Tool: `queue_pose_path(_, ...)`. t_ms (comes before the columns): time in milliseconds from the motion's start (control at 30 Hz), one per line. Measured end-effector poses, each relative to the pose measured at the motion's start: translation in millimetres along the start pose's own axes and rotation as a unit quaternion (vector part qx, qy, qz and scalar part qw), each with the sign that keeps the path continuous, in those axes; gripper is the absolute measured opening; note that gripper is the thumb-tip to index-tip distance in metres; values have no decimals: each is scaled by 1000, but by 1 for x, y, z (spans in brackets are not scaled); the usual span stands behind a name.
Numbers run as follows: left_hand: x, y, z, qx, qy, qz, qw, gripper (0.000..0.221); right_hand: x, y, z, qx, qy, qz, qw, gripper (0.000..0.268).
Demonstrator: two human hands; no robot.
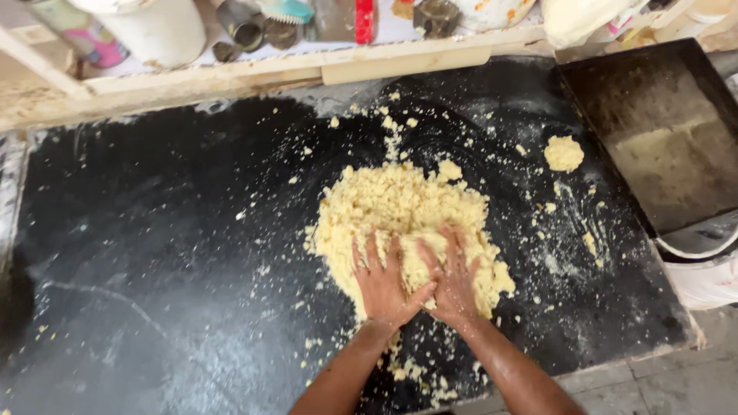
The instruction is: The person kneads a large pile of dough by hand on a dark countertop, repeatedly pressing and folding the mixture to combine the ingredients.
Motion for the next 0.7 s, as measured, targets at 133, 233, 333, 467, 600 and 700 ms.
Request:
queue_pose_path(133,-44,-19,13,-50,47,121,990,107,-46,6,-15,42,43,-22,998,87)
queue_pose_path(233,-83,-17,25,-19,-9,43,999,91,-83,13,-27,38,61,5,997,86)
queue_pose_path(333,-116,-12,32,22,67,102,992,81,-113,20,-28,-32,22,55,998,82)
queue_pose_path(467,-114,8,18,28,63,70,995,73,-100,40,-11,-23,7,26,999,84)
queue_pose_path(600,-52,40,4,79,19,130,988,78,-38,59,0,-35,64,113,991,94)
queue_pose_path(700,-5,58,0,73,-53,127,988,83,17,55,-7,37,95,144,984,92)
Point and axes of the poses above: each hand's wrist, its own x-axis away from the middle knuckle, its own y-axis out of the back of the hand, z = x × y, the point moved 2 cm from there along -x, towards the middle knuckle, and after that the axes turned 6 degrees about x, right-handed, at the moved point
